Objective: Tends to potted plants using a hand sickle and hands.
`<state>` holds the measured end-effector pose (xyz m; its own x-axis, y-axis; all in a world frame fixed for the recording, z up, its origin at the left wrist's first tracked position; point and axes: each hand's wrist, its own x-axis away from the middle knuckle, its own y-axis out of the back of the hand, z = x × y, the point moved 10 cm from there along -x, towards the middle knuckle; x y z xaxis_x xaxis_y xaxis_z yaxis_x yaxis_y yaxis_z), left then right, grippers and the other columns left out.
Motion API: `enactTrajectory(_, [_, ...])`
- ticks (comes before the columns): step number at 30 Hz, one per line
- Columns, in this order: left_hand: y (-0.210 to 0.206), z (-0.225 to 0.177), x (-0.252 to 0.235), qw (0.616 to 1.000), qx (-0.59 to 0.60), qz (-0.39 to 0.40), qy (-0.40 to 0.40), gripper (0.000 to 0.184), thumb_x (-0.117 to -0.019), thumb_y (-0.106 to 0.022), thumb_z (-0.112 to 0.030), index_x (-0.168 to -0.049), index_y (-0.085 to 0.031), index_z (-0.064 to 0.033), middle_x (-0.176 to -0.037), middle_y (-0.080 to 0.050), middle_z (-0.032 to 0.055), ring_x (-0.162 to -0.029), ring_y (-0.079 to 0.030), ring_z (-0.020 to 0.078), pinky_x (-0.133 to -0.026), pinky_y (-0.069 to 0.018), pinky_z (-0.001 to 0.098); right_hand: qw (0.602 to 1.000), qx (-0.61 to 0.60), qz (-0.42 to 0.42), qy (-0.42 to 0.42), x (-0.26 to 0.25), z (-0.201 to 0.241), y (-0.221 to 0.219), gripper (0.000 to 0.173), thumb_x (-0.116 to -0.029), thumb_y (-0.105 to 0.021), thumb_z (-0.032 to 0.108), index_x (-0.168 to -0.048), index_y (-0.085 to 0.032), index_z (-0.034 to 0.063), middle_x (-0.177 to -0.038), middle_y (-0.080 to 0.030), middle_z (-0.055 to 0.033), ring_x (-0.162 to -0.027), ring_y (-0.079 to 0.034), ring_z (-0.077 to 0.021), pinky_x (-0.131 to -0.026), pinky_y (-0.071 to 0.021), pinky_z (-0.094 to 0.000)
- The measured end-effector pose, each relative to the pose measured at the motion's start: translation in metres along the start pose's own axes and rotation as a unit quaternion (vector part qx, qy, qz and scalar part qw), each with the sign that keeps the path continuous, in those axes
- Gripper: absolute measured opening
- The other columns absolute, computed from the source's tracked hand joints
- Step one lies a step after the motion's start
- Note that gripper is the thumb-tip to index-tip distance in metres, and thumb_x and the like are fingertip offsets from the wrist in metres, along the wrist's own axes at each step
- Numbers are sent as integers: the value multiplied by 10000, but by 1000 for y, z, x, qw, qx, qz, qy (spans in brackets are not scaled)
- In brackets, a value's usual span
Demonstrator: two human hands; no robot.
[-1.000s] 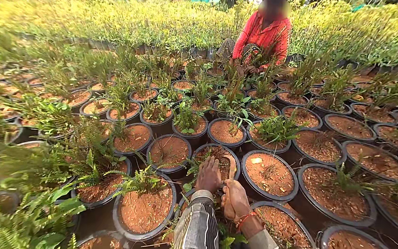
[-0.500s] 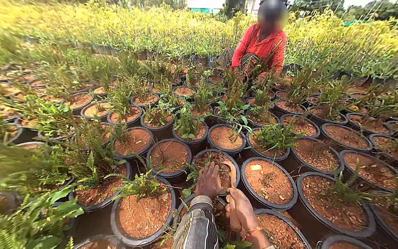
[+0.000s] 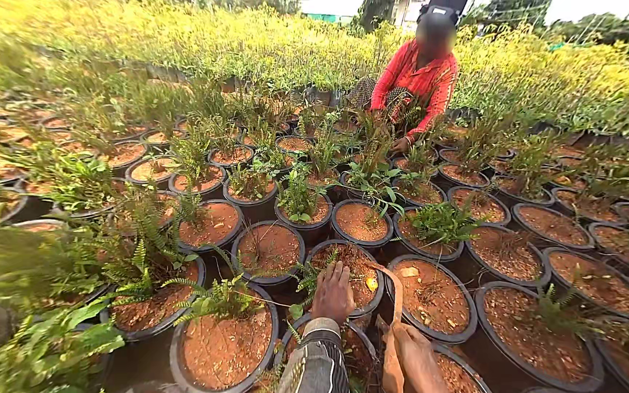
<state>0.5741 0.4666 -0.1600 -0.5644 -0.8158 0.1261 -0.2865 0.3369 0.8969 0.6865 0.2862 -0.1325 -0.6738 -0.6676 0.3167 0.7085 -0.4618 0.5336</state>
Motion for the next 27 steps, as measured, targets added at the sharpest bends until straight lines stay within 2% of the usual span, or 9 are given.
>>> enactTrajectory(1, [0, 0, -1, 1000, -1, -2, -1, 533, -1080, -328, -284, -1592, -398, -153, -1698, -293, 28, -1590, -192, 224, -1278, -170, 494, 993, 116, 5, 33, 3, 6, 4, 353, -1030, -520, 244, -1244, -691, 21, -1220, -687, -179, -1131, -657, -314, -976, -506, -520])
enactTrajectory(3, [-1, 0, -1, 1000, -1, -5, -3, 534, -1078, -333, -285, -1590, -403, -150, -1695, -300, 30, -1588, -199, 225, -1277, -175, 490, 962, 235, -35, 132, 3, 42, 9, 365, -978, -605, 239, -1274, -705, 50, -1378, -587, -243, -1278, -563, -428, -1070, -450, -581])
enactTrajectory(5, [-2, 1, -1, 1000, 2, -6, -5, 535, -1075, -339, -280, -1589, -404, -145, -1696, -297, 32, -1588, -197, 229, -1279, -172, 486, 928, 277, -64, 239, -15, 93, 2, 312, -992, -573, 139, -1258, -725, 81, -1316, -656, -198, -1225, -620, -398, -1041, -491, -547])
enactTrajectory(8, [-2, 0, 0, 1000, 1, -13, -14, 547, -1064, -349, -273, -1591, -399, -136, -1695, -300, 44, -1586, -204, 241, -1273, -177, 500, 890, 362, 27, 277, -80, 137, -35, 421, -986, -527, 42, -1363, -673, 160, -1397, -640, -75, -1313, -571, -310, -1082, -467, -485])
enactTrajectory(13, [-2, 1, 1, 1000, 9, -25, -16, 553, -1049, -368, -269, -1584, -411, -137, -1692, -305, 49, -1583, -214, 253, -1267, -185, 515, 791, 489, 134, 343, -160, 129, -102, 655, -910, -637, 8, -1509, -535, 253, -1494, -528, -113, -1393, -481, -347, -1057, -485, -521])
enactTrajectory(16, [-3, 2, 1, 999, 3, -33, -14, 549, -1049, -363, -273, -1579, -422, -144, -1687, -319, 42, -1580, -226, 255, -1264, -198, 517, 774, 518, 144, 333, -171, 129, -119, 665, -949, -580, 9, -1546, -483, 285, -1496, -523, -139, -1380, -498, -359, -1048, -480, -542])
enactTrajectory(21, [-2, -1, 3, 1000, 1, -23, -14, 546, -1054, -358, -270, -1582, -415, -144, -1692, -307, 39, -1585, -209, 252, -1266, -189, 516, 766, 525, 162, 333, -171, 149, -127, 427, -1012, -551, 148, -1422, -628, 238, -1420, -584, -119, -1254, -605, -331, -1010, -516, -531])
enactTrajectory(25, [-1, -1, 4, 1000, 1, -24, -17, 542, -1054, -365, -273, -1578, -421, -146, -1691, -309, 43, -1583, -217, 254, -1263, -191, 528, 717, 574, 166, 359, -159, 152, -140, 393, -1004, -506, 59, -1343, -671, 170, -1422, -577, -152, -1277, -582, -367, -991, -511, -560])
enactTrajectory(27, [-1, -1, 4, 1000, 5, -11, -15, 546, -1062, -359, -279, -1590, -400, -144, -1699, -289, 46, -1587, -203, 254, -1267, -181, 530, 721, 576, 146, 357, -158, 152, -140, 357, -1006, -499, 48, -1306, -677, 124, -1388, -595, -171, -1255, -596, -374, -980, -517, -556])
